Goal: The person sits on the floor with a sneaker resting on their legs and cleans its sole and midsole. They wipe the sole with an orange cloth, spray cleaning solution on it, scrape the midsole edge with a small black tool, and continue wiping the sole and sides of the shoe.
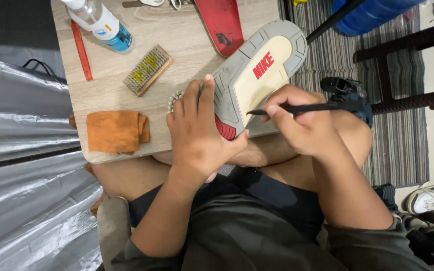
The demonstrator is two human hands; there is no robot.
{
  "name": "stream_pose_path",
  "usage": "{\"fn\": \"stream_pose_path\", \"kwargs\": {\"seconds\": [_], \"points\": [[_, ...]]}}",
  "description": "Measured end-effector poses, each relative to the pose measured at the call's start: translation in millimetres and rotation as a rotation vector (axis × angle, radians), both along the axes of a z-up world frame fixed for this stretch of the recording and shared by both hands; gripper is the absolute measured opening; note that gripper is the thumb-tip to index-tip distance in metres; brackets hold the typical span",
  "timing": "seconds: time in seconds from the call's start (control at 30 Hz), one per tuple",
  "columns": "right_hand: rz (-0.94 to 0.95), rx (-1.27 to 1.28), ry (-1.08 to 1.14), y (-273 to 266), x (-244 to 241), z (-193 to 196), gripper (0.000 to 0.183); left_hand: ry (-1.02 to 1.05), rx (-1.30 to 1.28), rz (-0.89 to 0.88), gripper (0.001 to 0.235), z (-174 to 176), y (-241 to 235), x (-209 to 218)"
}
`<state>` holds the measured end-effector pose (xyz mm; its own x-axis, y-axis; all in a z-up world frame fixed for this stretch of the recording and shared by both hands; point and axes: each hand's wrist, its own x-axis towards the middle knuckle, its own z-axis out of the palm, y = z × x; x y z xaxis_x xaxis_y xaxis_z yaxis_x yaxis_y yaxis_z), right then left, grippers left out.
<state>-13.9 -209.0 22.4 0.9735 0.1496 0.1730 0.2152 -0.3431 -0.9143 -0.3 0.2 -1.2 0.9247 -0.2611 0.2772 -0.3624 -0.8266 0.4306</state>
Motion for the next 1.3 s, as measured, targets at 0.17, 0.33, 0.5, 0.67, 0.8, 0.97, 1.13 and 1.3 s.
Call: {"fn": "stream_pose_path", "kwargs": {"seconds": [0.17, 0.33, 0.5, 0.67, 0.8, 0.97, 1.13, 1.3], "points": [[-0.094, 0.020, -0.051, -4.8, 2.6, -6.7, 0.006, -0.012, 0.005, 0.004, 0.115, 0.5, -0.1, -0.3], [0.003, -0.037, -0.064, -1.6, 2.4, -2.6, 0.006, 0.013, -0.008, -0.004, 0.118, 1.9, 0.8, 0.0], [0.015, -0.040, -0.031, -1.7, 2.3, 1.0, 0.006, 0.007, 0.002, 0.001, 0.117, -1.0, 0.1, -0.1], [-0.072, -0.013, -0.076, -2.2, 1.4, -5.3, 0.005, 0.004, -0.002, -0.005, 0.116, 1.7, 0.5, -0.7], [0.016, -0.029, -0.016, 1.0, 1.5, 6.7, 0.006, 0.007, -0.003, 0.000, 0.116, 1.5, -0.4, -0.2], [-0.058, -0.012, -0.020, 0.7, 0.8, 5.0, 0.007, 0.008, 0.012, 0.002, 0.116, 0.1, -0.3, 0.3], [-0.129, 0.037, -0.048, 5.7, -1.6, -0.1, 0.006, 0.023, 0.028, 0.007, 0.117, -0.8, -0.3, 0.5], [-0.012, -0.087, -0.085, 10.4, -4.5, 13.0, 0.006, 0.033, 0.012, 0.004, 0.118, -0.2, -0.6, 0.6]]}}
